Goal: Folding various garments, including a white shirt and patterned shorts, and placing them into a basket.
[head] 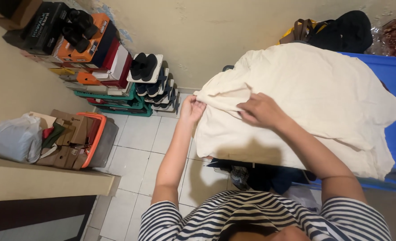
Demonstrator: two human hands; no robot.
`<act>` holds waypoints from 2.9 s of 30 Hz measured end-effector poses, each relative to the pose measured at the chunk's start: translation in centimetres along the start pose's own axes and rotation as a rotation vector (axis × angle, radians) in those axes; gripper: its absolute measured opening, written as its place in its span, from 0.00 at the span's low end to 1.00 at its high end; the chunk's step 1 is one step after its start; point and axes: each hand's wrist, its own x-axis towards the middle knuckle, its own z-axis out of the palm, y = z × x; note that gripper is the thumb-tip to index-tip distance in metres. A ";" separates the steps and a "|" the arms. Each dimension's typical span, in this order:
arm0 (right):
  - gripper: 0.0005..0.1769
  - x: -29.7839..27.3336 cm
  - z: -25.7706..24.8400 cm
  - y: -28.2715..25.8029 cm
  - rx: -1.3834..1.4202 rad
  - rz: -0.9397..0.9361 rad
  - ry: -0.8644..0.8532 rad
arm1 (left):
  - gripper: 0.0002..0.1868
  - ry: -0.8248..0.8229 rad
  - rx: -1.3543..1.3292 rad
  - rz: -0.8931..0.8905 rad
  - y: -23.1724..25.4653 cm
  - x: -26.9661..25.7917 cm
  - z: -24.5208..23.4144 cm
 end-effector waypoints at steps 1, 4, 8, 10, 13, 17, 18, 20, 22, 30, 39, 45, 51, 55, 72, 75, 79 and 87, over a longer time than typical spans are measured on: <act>0.09 0.1 -0.5 0.5 0.002 0.000 -0.001 | 0.12 0.002 0.000 0.001 0.0 -1.3 1.1; 0.11 0.4 -2.0 1.3 -0.055 0.199 -0.208 | 0.16 -0.087 0.008 -0.046 0.3 -4.1 3.0; 0.16 1.1 -4.6 1.5 -0.123 0.271 -0.261 | 0.21 -0.233 0.512 -0.102 1.6 -4.8 4.0; 0.16 0.9 -4.9 1.9 -0.115 0.281 -0.237 | 0.22 -0.252 0.690 -0.125 2.3 -5.1 4.8; 0.17 0.3 -4.5 3.1 -0.010 0.313 -0.146 | 0.22 -0.290 0.768 -0.160 2.8 -3.0 4.4; 0.16 -1.1 -2.3 6.6 0.095 0.557 -0.161 | 0.15 -0.186 0.219 -0.069 1.4 3.3 1.3; 0.14 -1.7 -1.6 7.8 0.182 0.659 -0.156 | 0.12 -0.108 0.027 -0.027 0.8 4.6 0.8; 0.14 -2.4 -0.9 8.9 0.277 0.730 -0.179 | 0.12 -0.064 0.029 0.004 -0.2 4.5 1.5; 0.14 -2.0 -1.5 8.3 0.372 0.801 -0.202 | 0.12 -0.019 0.032 0.033 -1.1 3.9 2.4; 0.27 -0.6 -4.0 5.2 0.473 0.743 -0.186 | 0.21 0.027 1.208 0.734 -2.8 -2.4 7.7; 0.12 -1.9 -3.3 7.1 0.523 0.930 -0.129 | 0.07 0.036 1.425 0.833 -0.8 -1.2 6.9; 0.19 -0.3 -5.3 4.4 0.488 0.892 -0.238 | 0.12 -0.215 1.548 0.811 1.1 -3.8 7.6; 0.14 -3.1 -4.1 5.0 0.250 0.682 -0.287 | 0.13 -0.241 1.569 1.243 0.2 -6.7 5.3; 0.13 -3.0 -5.4 1.7 0.272 0.776 -0.276 | 0.16 -0.350 1.612 1.145 0.9 -9.2 4.9; 0.09 -3.4 -4.9 0.6 -0.051 0.250 -0.134 | 0.14 -0.772 1.895 0.861 0.7 -9.9 14.0; 0.11 -3.2 -5.8 1.2 -0.078 0.642 -0.301 | 0.15 -0.744 2.127 0.852 2.0 -5.7 11.1; 0.10 -2.5 -6.2 1.0 0.212 0.901 -0.224 | 0.15 -0.635 2.203 0.860 3.3 -5.6 10.9; 0.13 -3.8 -3.3 6.3 -0.074 0.540 -0.044 | 0.08 -0.403 1.820 1.003 2.0 -1.2 9.1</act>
